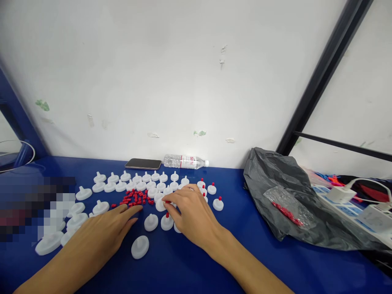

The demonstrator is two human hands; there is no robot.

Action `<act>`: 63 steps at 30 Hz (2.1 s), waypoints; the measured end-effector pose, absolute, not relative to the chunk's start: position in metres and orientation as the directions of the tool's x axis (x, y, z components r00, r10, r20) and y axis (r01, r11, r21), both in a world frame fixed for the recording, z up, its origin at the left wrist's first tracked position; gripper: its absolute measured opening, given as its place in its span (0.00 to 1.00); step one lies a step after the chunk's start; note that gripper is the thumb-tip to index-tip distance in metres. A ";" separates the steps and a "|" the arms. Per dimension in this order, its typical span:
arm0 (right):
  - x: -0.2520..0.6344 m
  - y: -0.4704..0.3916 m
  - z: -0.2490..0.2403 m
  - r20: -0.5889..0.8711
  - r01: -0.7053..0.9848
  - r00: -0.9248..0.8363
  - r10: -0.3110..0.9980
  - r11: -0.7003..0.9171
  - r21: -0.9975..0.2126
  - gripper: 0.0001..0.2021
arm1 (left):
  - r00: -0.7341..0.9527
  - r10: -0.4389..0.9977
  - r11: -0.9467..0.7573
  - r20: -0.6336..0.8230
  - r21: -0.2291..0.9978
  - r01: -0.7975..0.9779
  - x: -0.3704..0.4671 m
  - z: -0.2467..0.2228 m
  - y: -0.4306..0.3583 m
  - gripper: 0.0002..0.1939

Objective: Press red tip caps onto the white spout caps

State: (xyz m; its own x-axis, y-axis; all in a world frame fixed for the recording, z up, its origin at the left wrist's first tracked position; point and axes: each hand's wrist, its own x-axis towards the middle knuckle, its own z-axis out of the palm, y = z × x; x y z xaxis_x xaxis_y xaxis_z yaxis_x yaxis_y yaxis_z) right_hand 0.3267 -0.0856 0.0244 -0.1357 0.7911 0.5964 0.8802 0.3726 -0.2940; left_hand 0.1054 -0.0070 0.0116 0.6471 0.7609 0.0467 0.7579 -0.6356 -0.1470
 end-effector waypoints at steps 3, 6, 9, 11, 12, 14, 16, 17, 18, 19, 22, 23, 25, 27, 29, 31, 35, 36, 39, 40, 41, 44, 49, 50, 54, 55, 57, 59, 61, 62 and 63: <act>0.327 -0.085 0.024 0.574 0.883 -0.170 0.801 0.382 -0.272 0.07 | 0.633 0.774 -0.625 0.032 -0.121 0.771 0.106 0.016 -0.009 0.21; 0.327 -0.085 0.022 0.562 0.877 -0.188 0.805 0.395 -0.272 0.08 | 0.621 0.783 -0.616 0.023 -0.103 0.781 0.107 0.017 -0.009 0.19; 0.327 -0.084 0.020 0.549 0.866 -0.200 0.811 0.409 -0.288 0.10 | 0.627 0.779 -0.623 0.014 -0.102 0.776 0.107 0.018 -0.008 0.17; 0.328 -0.084 0.019 0.529 0.857 -0.212 0.822 0.417 -0.303 0.13 | 0.633 0.775 -0.628 0.006 -0.109 0.770 0.107 0.019 -0.008 0.17; 0.328 -0.085 0.019 0.516 0.854 -0.218 0.828 0.418 -0.311 0.13 | 0.634 0.773 -0.630 0.002 -0.113 0.768 0.107 0.020 -0.008 0.17; 0.327 -0.086 0.019 0.495 0.847 -0.221 0.841 0.417 -0.330 0.14 | 0.636 0.772 -0.632 -0.003 -0.112 0.767 0.106 0.021 -0.010 0.17; 0.326 -0.089 0.020 0.481 0.838 -0.225 0.848 0.420 -0.348 0.13 | 0.628 0.778 -0.624 0.008 -0.108 0.774 0.106 0.022 -0.011 0.16; 0.326 -0.090 0.021 0.478 0.836 -0.224 0.849 0.419 -0.353 0.13 | 0.620 0.784 -0.615 0.019 -0.107 0.781 0.106 0.022 -0.011 0.15; 0.325 -0.091 0.022 0.475 0.835 -0.225 0.851 0.419 -0.356 0.12 | 0.611 0.791 -0.605 0.031 -0.106 0.789 0.106 0.022 -0.012 0.15; 0.324 -0.092 0.023 0.472 0.836 -0.225 0.852 0.418 -0.356 0.12 | 0.600 0.799 -0.594 0.039 -0.107 0.797 0.106 0.022 -0.012 0.15; 0.322 -0.093 0.026 0.454 0.848 -0.226 0.862 0.403 -0.343 0.11 | 0.577 0.816 -0.572 0.034 -0.101 0.814 0.108 0.022 -0.012 0.16; 0.322 -0.093 0.027 0.441 0.853 -0.233 0.867 0.400 -0.336 0.11 | 0.572 0.820 -0.567 0.027 -0.099 0.817 0.108 0.023 -0.012 0.16; 0.322 -0.094 0.028 0.406 0.855 -0.255 0.878 0.400 -0.328 0.11 | 0.562 0.827 -0.556 0.027 -0.107 0.824 0.108 0.023 -0.012 0.16; 0.322 -0.094 0.029 0.375 0.849 -0.277 0.885 0.408 -0.336 0.11 | 0.552 0.833 -0.544 0.047 -0.122 0.830 0.107 0.022 -0.011 0.16; 0.322 -0.094 0.029 0.371 0.843 -0.281 0.885 0.413 -0.345 0.12 | 0.553 0.829 -0.540 0.084 -0.138 0.830 0.106 0.021 -0.010 0.16; 0.322 -0.095 0.031 0.393 0.836 -0.287 0.874 0.429 -0.343 0.12 | 0.567 0.818 -0.551 0.096 -0.149 0.821 0.105 0.021 -0.010 0.17; 0.320 -0.099 0.036 0.423 0.806 -0.371 0.827 0.513 -0.295 0.12 | 0.599 0.798 -0.586 0.070 -0.146 0.797 0.103 0.020 -0.008 0.20; 0.319 -0.101 0.036 0.412 0.804 -0.393 0.822 0.525 -0.279 0.12 | 0.601 0.796 -0.588 0.072 -0.142 0.796 0.103 0.020 -0.008 0.21; 0.316 -0.102 0.036 0.344 0.816 -0.433 0.833 0.524 -0.244 0.13 | 0.600 0.796 -0.588 0.084 -0.126 0.799 0.105 0.020 -0.008 0.19; 0.316 -0.103 0.035 0.323 0.818 -0.444 0.836 0.525 -0.234 0.14 | 0.598 0.796 -0.587 0.095 -0.123 0.800 0.105 0.019 -0.008 0.19; 0.315 -0.102 0.034 0.306 0.819 -0.455 0.836 0.528 -0.224 0.15 | 0.597 0.794 -0.586 0.116 -0.118 0.802 0.105 0.019 -0.008 0.19; 0.315 -0.101 0.030 0.322 0.815 -0.468 0.823 0.543 -0.203 0.16 | 0.581 0.769 -0.586 0.267 -0.067 0.807 0.106 0.017 -0.009 0.19; 0.316 -0.098 0.027 0.504 0.797 -0.451 0.737 0.587 -0.145 0.16 | 0.542 0.557 -0.794 0.629 0.212 0.569 0.105 0.022 -0.016 0.15; 0.316 -0.098 0.027 0.538 0.795 -0.441 0.718 0.591 -0.137 0.16 | 0.521 0.526 -0.829 0.672 0.269 0.491 0.105 0.025 -0.018 0.14; 0.317 -0.100 0.029 0.600 0.802 -0.421 0.680 0.588 -0.105 0.12 | 0.470 0.536 -0.844 0.701 0.458 0.280 0.106 0.035 -0.025 0.10; 0.317 -0.101 0.030 0.603 0.802 -0.430 0.672 0.591 -0.087 0.12 | 0.461 0.549 -0.835 0.697 0.482 0.264 0.106 0.036 -0.026 0.09; 0.317 -0.102 0.031 0.602 0.796 -0.463 0.651 0.604 -0.041 0.13 | 0.452 0.566 -0.823 0.689 0.503 0.264 0.105 0.037 -0.027 0.08; 0.318 -0.102 0.032 0.604 0.789 -0.487 0.631 0.614 -0.006 0.14 | 0.440 0.575 -0.817 0.690 0.507 0.274 0.104 0.037 -0.028 0.07; 0.318 -0.102 0.033 0.611 0.789 -0.491 0.621 0.614 0.009 0.13 | 0.423 0.579 -0.815 0.697 0.508 0.278 0.104 0.036 -0.027 0.07; 0.318 -0.101 0.033 0.617 0.787 -0.492 0.614 0.617 0.014 0.13 | 0.418 0.578 -0.816 0.701 0.508 0.277 0.103 0.035 -0.027 0.07; 0.318 -0.101 0.033 0.622 0.784 -0.495 0.607 0.621 0.017 0.12 | 0.418 0.577 -0.817 0.702 0.508 0.274 0.103 0.035 -0.027 0.07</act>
